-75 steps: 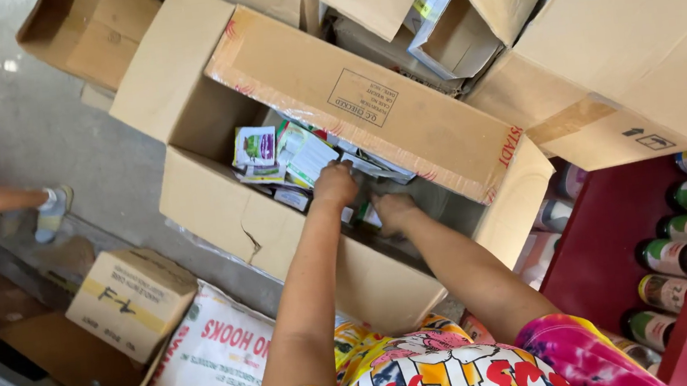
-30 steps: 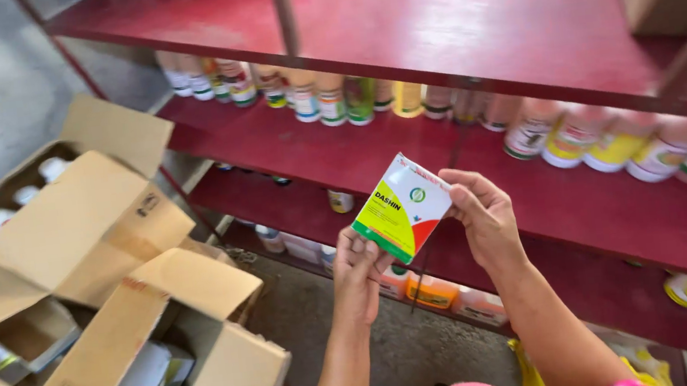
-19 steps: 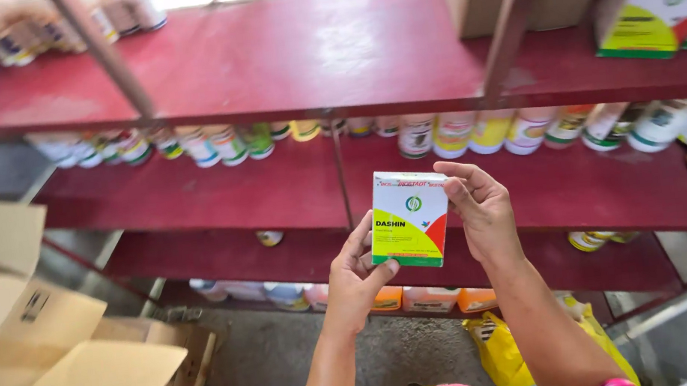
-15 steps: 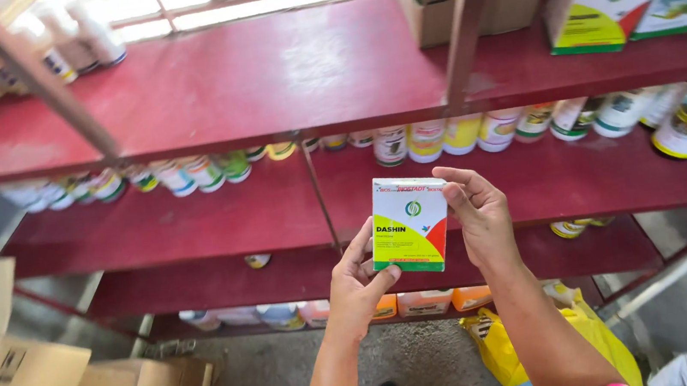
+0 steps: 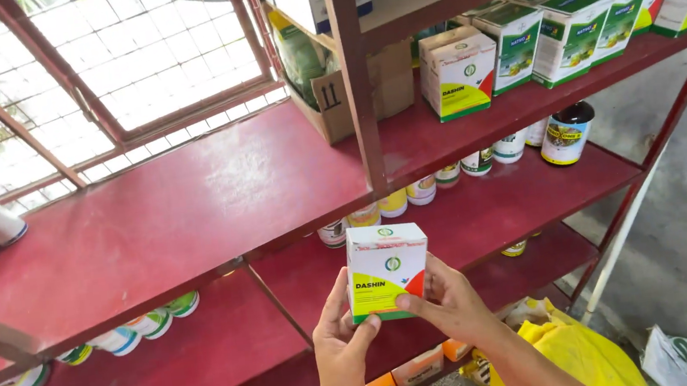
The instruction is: Organizing and shelving various agricultural chemical products from boxes.
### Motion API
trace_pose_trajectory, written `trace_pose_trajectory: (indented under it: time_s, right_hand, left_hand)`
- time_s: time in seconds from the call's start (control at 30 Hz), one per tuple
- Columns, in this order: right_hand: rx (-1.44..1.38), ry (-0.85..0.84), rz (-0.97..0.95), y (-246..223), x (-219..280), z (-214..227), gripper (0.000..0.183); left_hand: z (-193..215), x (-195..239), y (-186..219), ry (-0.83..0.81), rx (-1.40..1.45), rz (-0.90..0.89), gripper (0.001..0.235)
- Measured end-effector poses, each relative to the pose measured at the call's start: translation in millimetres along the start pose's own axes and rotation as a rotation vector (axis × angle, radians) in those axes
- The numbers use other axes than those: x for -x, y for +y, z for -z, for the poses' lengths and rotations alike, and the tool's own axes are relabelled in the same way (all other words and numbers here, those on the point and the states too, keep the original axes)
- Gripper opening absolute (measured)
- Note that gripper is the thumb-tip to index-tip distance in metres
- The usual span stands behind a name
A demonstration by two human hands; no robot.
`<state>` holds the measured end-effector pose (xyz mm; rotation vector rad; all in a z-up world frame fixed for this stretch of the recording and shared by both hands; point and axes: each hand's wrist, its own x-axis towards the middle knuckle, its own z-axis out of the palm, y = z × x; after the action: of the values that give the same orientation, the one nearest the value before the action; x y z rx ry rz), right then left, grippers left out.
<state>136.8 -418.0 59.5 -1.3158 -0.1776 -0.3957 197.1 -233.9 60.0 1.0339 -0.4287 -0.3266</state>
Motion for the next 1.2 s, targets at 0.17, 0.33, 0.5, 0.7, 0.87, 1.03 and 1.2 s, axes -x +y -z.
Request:
trace_pose_trajectory:
  time_s: [0.17,0.33,0.5,0.7,0.87,1.03,1.2]
  right_hand:
    - [0.047,0.063,0.080,-5.8,-7.4,40.5,0.059]
    - [0.177,0.069,0.278,-40.8,-39.5,102.9,0.061]
    - [0.408,0.181,0.312,-73.0,-92.5,185.7,0.065]
    - [0.807,0.128,0.383,-144.1,-126.3,220.9,0.062]
    - [0.955,0.160,0.352,-135.6,-146.6,253.5,0.053]
    - [0.870,0.190,0.341,-117.8,-149.3,255.2,0.044]
    - [0.969,0.271,0.423,-104.3,-145.2,254.4,0.041]
  left_hand:
    - [-37.7,-24.8,4.1,-0.101,-0.219,-0.162,0.076]
    - [-101.4,-58.6,4.1,-0.102,-0.552,-0.378,0.072]
    - [-161.2,-117.2,-12.5,-0.187,-0.718,-0.546,0.072]
    - [-222.5,-170.7,-15.8,-0.094,-0.798,-0.460,0.066]
    - [-225.7,-199.0,-59.1,-0.044,-0.911,-0.615,0.064]
    - [-226.0,-201.3,-62.8,-0.019,-0.938,-0.519,0.064]
    - [-221.7,-204.1,-61.3,-0.019,-0.960,-0.615,0.063]
